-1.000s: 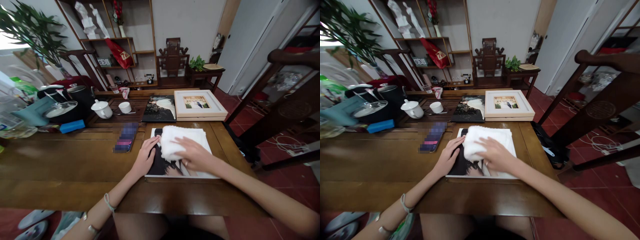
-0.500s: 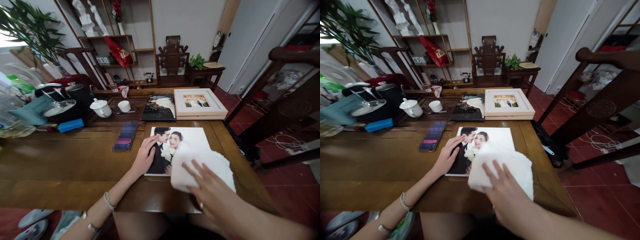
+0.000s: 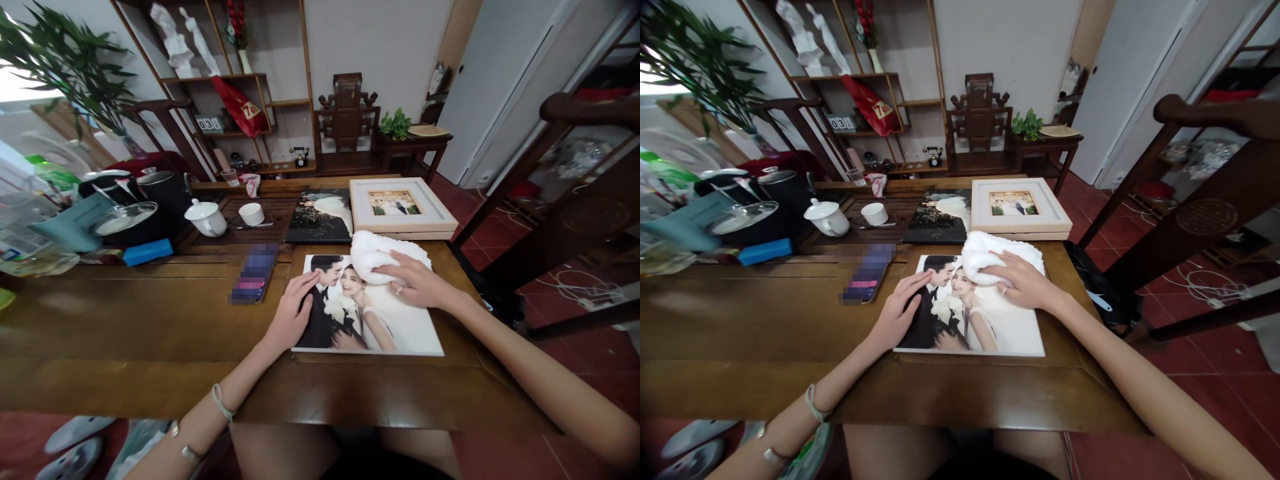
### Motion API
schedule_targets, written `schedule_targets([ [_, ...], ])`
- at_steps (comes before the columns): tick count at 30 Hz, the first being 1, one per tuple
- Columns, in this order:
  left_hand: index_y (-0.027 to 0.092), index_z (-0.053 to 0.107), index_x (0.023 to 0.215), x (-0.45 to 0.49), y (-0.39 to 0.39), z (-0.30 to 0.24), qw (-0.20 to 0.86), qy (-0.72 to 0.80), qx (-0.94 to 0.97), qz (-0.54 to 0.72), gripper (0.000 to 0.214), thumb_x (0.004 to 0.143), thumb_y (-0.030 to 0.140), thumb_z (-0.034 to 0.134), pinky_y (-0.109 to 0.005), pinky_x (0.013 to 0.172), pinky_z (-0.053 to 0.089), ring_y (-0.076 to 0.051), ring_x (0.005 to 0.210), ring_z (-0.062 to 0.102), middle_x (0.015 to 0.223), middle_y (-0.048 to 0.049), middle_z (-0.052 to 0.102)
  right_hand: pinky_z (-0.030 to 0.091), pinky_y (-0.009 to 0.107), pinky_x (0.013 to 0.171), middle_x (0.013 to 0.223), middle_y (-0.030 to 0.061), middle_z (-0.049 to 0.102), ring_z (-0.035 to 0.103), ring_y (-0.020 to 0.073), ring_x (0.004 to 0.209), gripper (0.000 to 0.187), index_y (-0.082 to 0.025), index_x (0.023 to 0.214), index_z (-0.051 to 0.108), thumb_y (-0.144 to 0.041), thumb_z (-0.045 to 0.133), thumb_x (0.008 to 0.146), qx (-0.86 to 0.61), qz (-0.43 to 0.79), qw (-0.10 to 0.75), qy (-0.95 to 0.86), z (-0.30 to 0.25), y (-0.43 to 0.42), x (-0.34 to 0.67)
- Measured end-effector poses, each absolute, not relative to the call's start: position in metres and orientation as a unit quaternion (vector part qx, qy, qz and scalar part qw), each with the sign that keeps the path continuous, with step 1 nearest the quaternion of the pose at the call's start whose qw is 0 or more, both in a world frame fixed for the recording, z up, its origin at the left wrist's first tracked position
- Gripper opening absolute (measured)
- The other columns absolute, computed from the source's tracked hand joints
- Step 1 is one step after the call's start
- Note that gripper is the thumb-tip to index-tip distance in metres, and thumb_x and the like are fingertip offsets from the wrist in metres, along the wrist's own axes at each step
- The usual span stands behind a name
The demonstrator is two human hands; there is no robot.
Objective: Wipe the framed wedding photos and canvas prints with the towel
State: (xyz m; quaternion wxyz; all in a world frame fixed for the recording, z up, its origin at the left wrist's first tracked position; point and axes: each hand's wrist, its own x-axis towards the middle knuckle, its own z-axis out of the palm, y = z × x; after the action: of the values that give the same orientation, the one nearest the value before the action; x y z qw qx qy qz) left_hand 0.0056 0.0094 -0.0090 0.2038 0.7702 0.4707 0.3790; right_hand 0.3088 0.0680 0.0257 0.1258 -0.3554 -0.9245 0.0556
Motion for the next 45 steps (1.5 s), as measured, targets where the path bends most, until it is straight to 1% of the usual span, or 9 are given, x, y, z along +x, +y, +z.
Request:
schedule_targets([
  [7, 0.024, 0.054, 0.131, 0.006, 0.009, -0.009, 0.204, 0.471, 0.768, 0.382, 0.04, 0.095, 0.018, 0.037, -0.049, 0.113, 0.032, -0.021, 0.131, 0.044, 0.137, -0.0074, 0.055, 0.038, 0.06, 0.102, 0.149, 0.018, 0.037, 0.031, 0.0438, 0.135, 0.06, -0.017, 0.128, 0.059, -0.005, 0.057, 0.069, -0.434, 0.0, 0.054, -0.899, 0.033, -0.021, 0.287],
  [12, 0.024, 0.054, 0.132, 0.006, 0.009, -0.009, 0.201, 0.466, 0.77, 0.386, 0.041, 0.095, 0.018, 0.038, -0.05, 0.112, 0.032, -0.022, 0.13, 0.044, 0.137, -0.0071, 0.054, 0.033, 0.058, 0.108, 0.155, 0.013, 0.026, 0.022, 0.043, 0.139, 0.046, -0.019, 0.114, 0.067, -0.017, 0.065, 0.068, -0.318, 0.097, 0.034, -0.943, 0.042, -0.081, 0.268],
  [15, 0.023, 0.054, 0.132, 0.006, 0.01, -0.01, 0.199, 0.468, 0.77, 0.384, 0.041, 0.095, 0.018, 0.037, -0.048, 0.113, 0.032, -0.022, 0.131, 0.044, 0.138, -0.0079, 0.054, 0.028, 0.049, 0.113, 0.154, 0.0044, 0.031, 0.022, 0.0327, 0.142, 0.041, -0.024, 0.111, 0.069, -0.014, 0.061, 0.072, -0.227, 0.149, 0.047, -0.961, 0.046, -0.066, 0.264],
  [18, 0.023, 0.054, 0.131, 0.005, 0.01, -0.01, 0.199, 0.469, 0.77, 0.383, 0.04, 0.094, 0.018, 0.038, -0.049, 0.112, 0.033, -0.022, 0.13, 0.044, 0.138, -0.0079, 0.054, 0.032, 0.047, 0.111, 0.149, 0.0036, 0.041, 0.033, 0.0261, 0.138, 0.048, -0.028, 0.115, 0.067, -0.01, 0.056, 0.072, -0.238, 0.157, 0.086, -0.955, 0.043, -0.021, 0.268],
  [26, 0.025, 0.055, 0.131, 0.006, 0.009, -0.01, 0.202, 0.466, 0.768, 0.391, 0.042, 0.094, 0.016, 0.038, -0.048, 0.112, 0.033, -0.022, 0.13, 0.045, 0.137, -0.0067, 0.055, 0.051, 0.047, 0.088, 0.141, 0.0127, 0.049, 0.055, 0.0336, 0.118, 0.052, -0.023, 0.128, 0.058, -0.012, 0.05, 0.078, -0.49, -0.025, 0.113, -0.864, 0.028, 0.04, 0.285],
  [32, 0.025, 0.055, 0.131, 0.007, 0.008, -0.01, 0.207, 0.472, 0.761, 0.393, 0.042, 0.093, 0.016, 0.037, -0.049, 0.113, 0.032, -0.022, 0.131, 0.044, 0.138, -0.0067, 0.054, 0.048, 0.056, 0.09, 0.145, 0.0197, 0.042, 0.039, 0.0454, 0.13, 0.047, -0.018, 0.122, 0.063, -0.016, 0.06, 0.076, -0.446, -0.049, 0.054, -0.892, 0.029, -0.029, 0.25],
  [37, 0.024, 0.053, 0.133, 0.003, 0.01, -0.012, 0.214, 0.452, 0.772, 0.391, 0.042, 0.092, 0.018, 0.042, -0.049, 0.111, 0.034, -0.024, 0.13, 0.044, 0.139, -0.009, 0.053, 0.032, 0.053, 0.109, 0.155, 0.0099, 0.027, 0.027, 0.042, 0.138, 0.021, -0.02, 0.093, 0.073, -0.019, 0.061, 0.076, -0.238, 0.057, 0.089, -0.965, 0.031, -0.066, 0.231],
  [41, 0.022, 0.056, 0.128, 0.004, 0.009, -0.009, 0.207, 0.455, 0.768, 0.4, 0.039, 0.091, 0.018, 0.043, -0.047, 0.11, 0.036, -0.024, 0.129, 0.046, 0.137, -0.0097, 0.054, 0.035, 0.05, 0.106, 0.151, 0.0069, 0.038, 0.033, 0.0347, 0.137, 0.037, -0.022, 0.109, 0.069, -0.014, 0.055, 0.076, -0.246, 0.079, 0.093, -0.961, 0.035, -0.036, 0.239],
  [45, 0.02, 0.059, 0.115, 0.008, 0.003, -0.003, 0.209, 0.475, 0.741, 0.426, 0.032, 0.088, 0.013, 0.042, -0.043, 0.106, 0.04, -0.022, 0.12, 0.054, 0.125, -0.0094, 0.061, 0.039, 0.05, 0.099, 0.133, 0.0137, 0.056, 0.044, 0.0325, 0.128, 0.049, -0.02, 0.122, 0.062, -0.01, 0.048, 0.076, -0.354, 0.06, 0.127, -0.925, 0.041, 0.014, 0.243],
])
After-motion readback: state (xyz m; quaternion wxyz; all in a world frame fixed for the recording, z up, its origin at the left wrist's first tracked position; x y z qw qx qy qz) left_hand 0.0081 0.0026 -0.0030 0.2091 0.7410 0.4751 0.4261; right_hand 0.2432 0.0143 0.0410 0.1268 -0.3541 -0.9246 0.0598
